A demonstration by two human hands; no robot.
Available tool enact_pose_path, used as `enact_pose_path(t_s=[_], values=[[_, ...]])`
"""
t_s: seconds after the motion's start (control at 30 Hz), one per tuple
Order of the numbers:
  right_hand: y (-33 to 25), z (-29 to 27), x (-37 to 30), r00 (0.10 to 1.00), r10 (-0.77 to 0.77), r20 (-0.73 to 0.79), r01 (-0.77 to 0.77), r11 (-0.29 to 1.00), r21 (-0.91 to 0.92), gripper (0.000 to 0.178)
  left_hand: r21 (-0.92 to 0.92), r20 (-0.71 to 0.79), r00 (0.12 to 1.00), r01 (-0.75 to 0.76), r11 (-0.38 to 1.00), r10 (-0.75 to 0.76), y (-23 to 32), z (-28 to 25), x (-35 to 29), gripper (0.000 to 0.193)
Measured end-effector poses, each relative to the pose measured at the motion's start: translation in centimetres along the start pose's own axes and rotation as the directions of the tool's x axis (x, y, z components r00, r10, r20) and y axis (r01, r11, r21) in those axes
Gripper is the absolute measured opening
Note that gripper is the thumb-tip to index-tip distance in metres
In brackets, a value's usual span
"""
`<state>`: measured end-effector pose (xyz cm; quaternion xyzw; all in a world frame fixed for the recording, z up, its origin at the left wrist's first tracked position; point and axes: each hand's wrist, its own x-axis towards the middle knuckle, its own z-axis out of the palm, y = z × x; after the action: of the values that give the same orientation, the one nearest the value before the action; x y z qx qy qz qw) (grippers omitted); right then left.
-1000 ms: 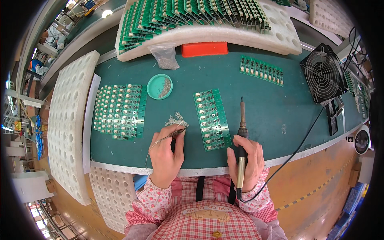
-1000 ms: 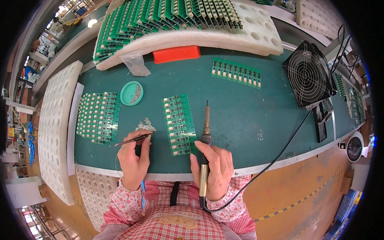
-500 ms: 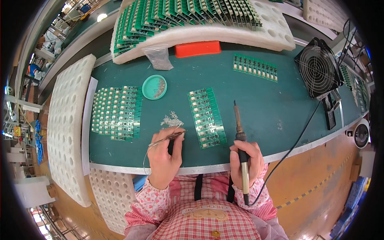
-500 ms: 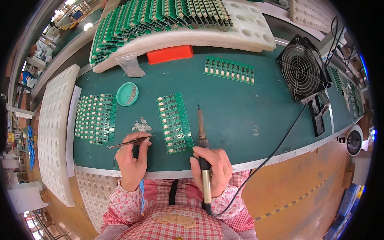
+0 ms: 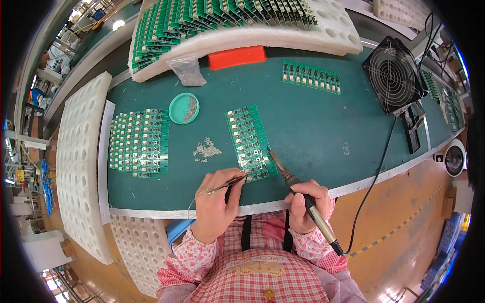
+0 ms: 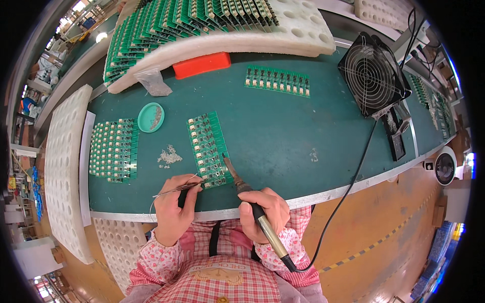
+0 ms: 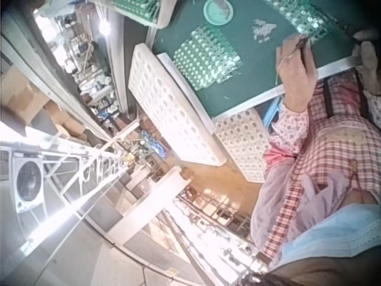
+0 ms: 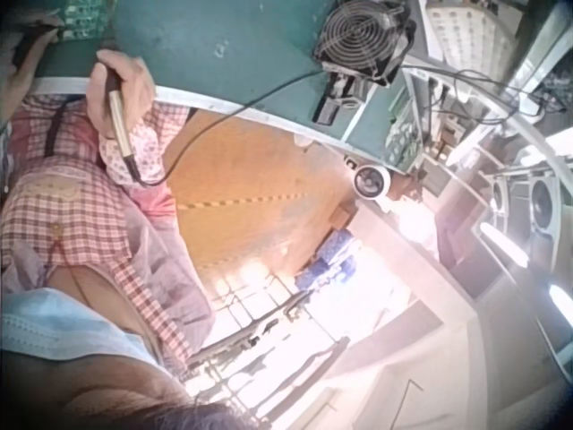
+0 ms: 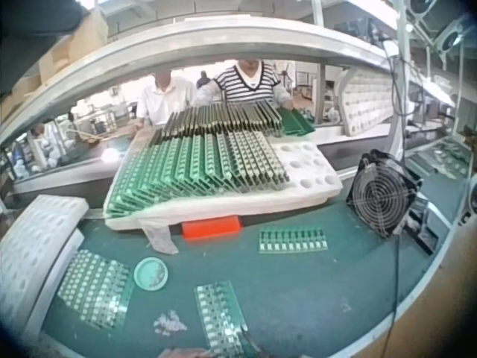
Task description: The person solders components onto green circuit boards using a soldering iron and solder wire.
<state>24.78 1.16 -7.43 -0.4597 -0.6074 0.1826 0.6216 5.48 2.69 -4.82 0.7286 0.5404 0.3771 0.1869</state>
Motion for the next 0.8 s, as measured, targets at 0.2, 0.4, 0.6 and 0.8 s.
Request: enact_pose_path(t_s=[0.2,0.4,0.6,0.8], values=[[-0.18,-0.01,0.03,1.000,-0.003,0.003,0.003,1.000,0.012,0.013,0.023,0.001,1.000,0.008,1.000,-0.008,0.48,-0.12,0.10,0.018],[-0.13,-0.16,0.17,1.000,-0.006,0.027,0.005,1.000,0.016,0.013,0.037,0.002,1.000,0.005,0.999,-0.005,0.48,-0.17,0.20,0.019],[-0.15,-0.45,0.26,0.999,0.015,0.029,-0.018,0.993,0.121,0.014,0.028,0.008,1.000,0.022,0.999,-0.022,0.55,-0.15,0.30,0.018],[-0.37,-0.78,0.23,0.998,-0.006,0.055,-0.014,0.929,0.370,0.013,0.023,0.010,1.000,0.022,1.000,-0.022,0.45,-0.20,0.23,0.018]])
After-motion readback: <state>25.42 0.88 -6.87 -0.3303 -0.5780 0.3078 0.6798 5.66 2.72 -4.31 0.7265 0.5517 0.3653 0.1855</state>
